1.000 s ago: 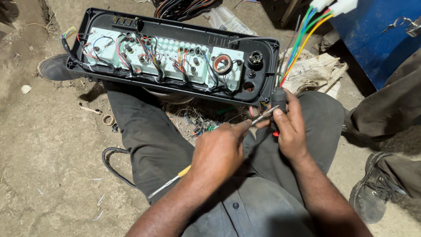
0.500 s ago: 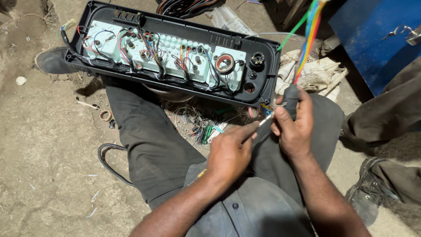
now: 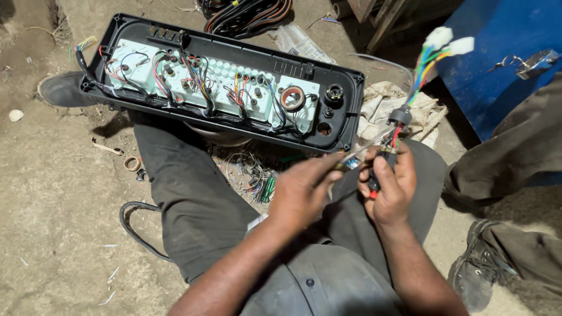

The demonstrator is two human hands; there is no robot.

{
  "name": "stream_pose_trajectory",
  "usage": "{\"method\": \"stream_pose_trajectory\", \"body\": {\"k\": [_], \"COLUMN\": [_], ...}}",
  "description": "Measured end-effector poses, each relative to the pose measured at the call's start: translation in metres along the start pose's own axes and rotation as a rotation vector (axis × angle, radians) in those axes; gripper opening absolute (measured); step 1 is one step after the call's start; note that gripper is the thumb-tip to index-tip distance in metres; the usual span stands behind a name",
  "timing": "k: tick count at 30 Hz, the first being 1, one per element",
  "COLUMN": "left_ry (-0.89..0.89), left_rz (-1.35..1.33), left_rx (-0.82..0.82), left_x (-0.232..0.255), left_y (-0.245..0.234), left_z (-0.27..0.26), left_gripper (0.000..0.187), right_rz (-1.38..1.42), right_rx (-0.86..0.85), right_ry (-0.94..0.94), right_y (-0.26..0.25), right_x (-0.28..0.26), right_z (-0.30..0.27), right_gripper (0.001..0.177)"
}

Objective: The person sits on the floor and works on an open electronic control box, stripping wire insulation with pliers and twisting wires together. The person then wraps the wire bundle with black electrical tape.

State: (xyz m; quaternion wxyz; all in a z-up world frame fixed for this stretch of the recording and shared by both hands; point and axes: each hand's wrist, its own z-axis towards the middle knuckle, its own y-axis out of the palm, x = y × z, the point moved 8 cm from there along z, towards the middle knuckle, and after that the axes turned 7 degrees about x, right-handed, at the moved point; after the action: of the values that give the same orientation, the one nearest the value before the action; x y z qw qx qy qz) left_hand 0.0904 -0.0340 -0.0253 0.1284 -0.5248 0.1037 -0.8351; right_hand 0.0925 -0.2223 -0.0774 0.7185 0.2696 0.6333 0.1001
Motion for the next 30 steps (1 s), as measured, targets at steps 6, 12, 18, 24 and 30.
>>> {"method": "stream_pose_trajectory", "body": {"k": [6, 12, 18, 24, 30], "left_ry": [-0.098, -0.352, -0.381, -0.214, -0.124], "left_rz": [0.06, 0.378, 0.342, -0.162, -0.144], "left_rx": [-0.274, -0.717, -0.406, 0.019, -0.022], "left_x": [-0.125, -0.226, -0.177, -0.051, 0.008], "left_y": [0.013, 0.071, 0.052, 0.015, 0.006], "left_z": [-0.02, -0.094, -0.054, 0.015, 0.027], "left_gripper": [0.019, 0.016, 0.017, 0.018, 0.016], "right_rz": [0.1, 0.138, -0.072, 0.086, 0.079], "right_rx": [-0.047, -0.108, -0.13, -0.232, -0.2], "right_ry": [0.035, 0.059, 0.057, 0.141, 0.193], "right_y": [-0.004, -0.001, -0.002, 0.007, -0.002], "right_x": [-0.002, 0.0, 0.001, 0.005, 0.012], "right_z": [-0.001, -0.001, -0.005, -0.008, -0.009], "right_gripper": [0.034, 0.047, 0.057, 0.055, 0.053]}}
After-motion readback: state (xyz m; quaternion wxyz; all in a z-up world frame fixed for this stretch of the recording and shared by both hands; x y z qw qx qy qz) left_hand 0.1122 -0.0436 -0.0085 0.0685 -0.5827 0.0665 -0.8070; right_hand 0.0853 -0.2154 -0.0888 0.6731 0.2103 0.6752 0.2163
